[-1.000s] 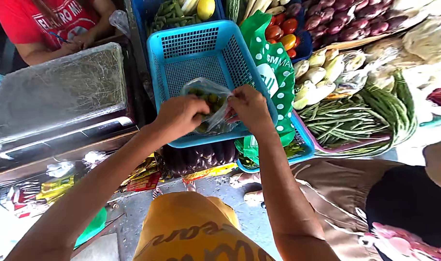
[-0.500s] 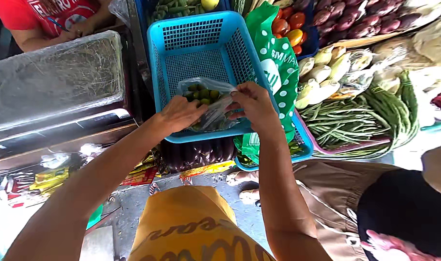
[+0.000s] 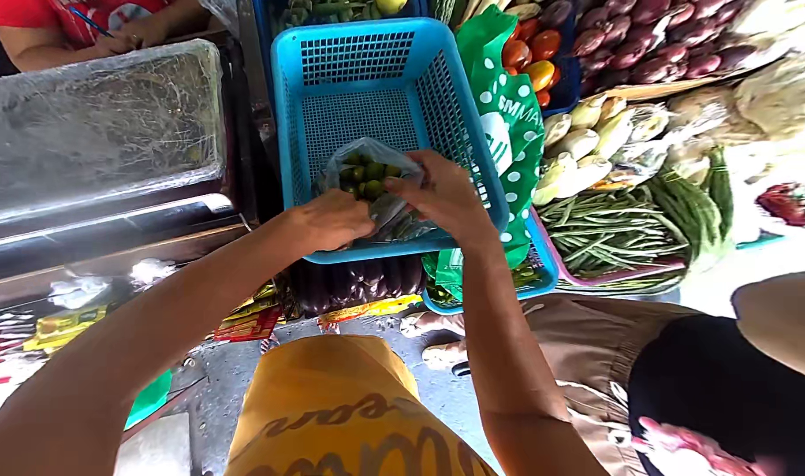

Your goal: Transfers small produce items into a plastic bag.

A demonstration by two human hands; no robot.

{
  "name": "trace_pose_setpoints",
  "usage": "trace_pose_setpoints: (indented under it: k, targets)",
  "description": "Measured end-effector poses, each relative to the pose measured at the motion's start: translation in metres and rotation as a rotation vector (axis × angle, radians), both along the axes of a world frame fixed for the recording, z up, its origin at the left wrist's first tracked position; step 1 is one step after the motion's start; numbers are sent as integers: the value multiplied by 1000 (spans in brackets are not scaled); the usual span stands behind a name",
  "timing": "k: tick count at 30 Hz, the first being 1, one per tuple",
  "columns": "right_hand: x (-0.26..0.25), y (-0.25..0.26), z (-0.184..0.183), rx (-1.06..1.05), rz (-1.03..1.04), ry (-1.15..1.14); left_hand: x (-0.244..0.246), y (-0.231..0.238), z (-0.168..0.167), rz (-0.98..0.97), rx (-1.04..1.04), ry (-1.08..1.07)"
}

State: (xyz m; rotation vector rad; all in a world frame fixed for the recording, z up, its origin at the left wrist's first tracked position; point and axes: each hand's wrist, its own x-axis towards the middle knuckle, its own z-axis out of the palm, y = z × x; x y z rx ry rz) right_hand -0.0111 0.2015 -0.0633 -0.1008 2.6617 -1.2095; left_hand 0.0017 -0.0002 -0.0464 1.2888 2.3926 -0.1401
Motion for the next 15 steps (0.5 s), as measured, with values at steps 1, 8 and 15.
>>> trace_pose_setpoints:
  k: [1, 8, 15]
  targets:
    - [-1, -4, 0, 60, 4, 8, -1, -6, -6, 41, 142, -11]
    - [5, 0, 4, -487, -137, -75, -2, -9, 6, 661, 561, -20]
    - [19, -7, 28, -810, -167, 6, 8, 1, 25, 694, 166, 168]
